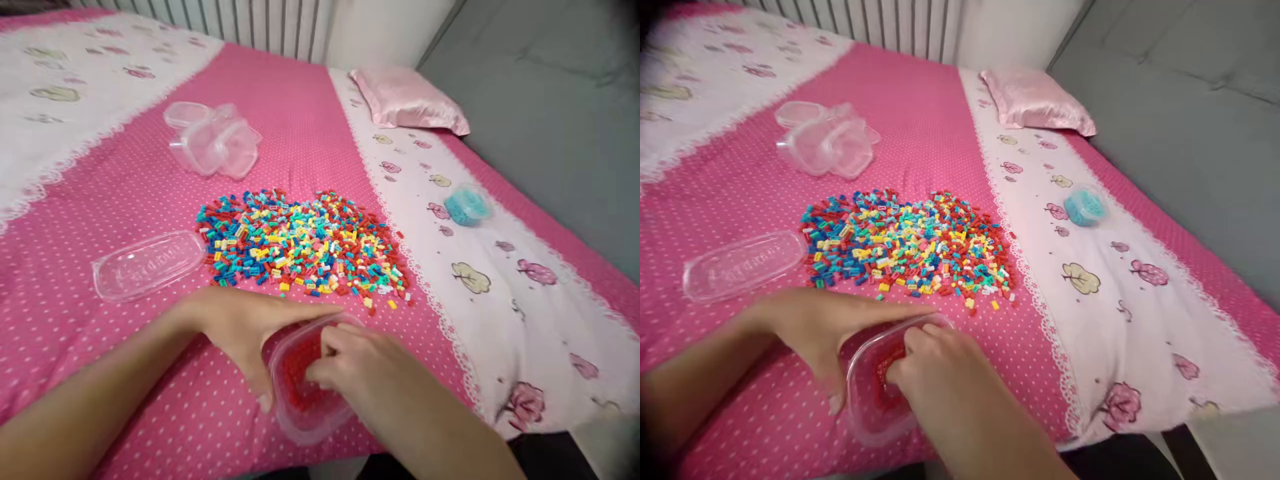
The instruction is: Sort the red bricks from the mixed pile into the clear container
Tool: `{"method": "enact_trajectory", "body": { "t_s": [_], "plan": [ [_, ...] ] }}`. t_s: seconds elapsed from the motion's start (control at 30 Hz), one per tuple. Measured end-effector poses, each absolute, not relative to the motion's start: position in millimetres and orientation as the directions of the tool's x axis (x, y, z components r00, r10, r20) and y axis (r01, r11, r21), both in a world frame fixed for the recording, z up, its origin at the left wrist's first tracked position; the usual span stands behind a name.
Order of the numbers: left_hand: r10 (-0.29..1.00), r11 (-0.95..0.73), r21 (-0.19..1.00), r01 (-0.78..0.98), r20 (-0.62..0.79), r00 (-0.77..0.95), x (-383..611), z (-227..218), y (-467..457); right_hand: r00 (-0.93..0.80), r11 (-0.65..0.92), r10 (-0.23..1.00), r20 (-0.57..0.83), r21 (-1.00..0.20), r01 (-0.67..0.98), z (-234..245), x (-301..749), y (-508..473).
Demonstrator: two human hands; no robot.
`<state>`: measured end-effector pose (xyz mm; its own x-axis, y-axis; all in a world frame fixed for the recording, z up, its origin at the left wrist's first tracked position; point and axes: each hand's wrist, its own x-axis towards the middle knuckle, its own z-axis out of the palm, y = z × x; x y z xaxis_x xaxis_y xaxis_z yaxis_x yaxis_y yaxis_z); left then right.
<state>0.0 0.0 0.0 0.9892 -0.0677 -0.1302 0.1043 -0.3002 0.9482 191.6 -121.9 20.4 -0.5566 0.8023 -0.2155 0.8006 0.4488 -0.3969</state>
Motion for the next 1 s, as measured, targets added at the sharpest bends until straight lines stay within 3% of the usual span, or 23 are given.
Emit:
{"method": "enact_trajectory", "body": {
  "t_s": [0.2,0.33,0.6,0.77,1.0],
  "plan": [
    [-0.061,-0.293,0.949,0.121,-0.145,0.988,-1.2,-0.5,2.7,-0.393,0.258,0.908,-0.146,-0.542,0.799,46.4,212.8,-123.5],
    [-0.048,-0.285,0.945,0.163,-0.184,0.982,-2.6,-2.9,2.2,-0.463,0.318,0.876,-0.134,-0.56,0.765,32.8,205.1,-125.6],
    [-0.056,-0.215,0.965,0.151,-0.167,0.984,0.0,1.3,0.7,-0.396,0.28,0.873,-0.285,-0.372,0.885,27.4,186.7,-119.0],
    [-0.022,-0.26,0.95,0.171,-0.183,0.983,-1.3,1.6,0.1,-0.433,0.367,0.834,-0.343,-0.242,0.898,26.9,170.6,-115.3],
    [-0.014,-0.26,0.956,0.134,-0.142,0.99,-0.3,3.9,0.2,-0.401,0.333,0.805,-0.437,-0.226,0.915,23.8,166.2,-111.2]
  ]
}}
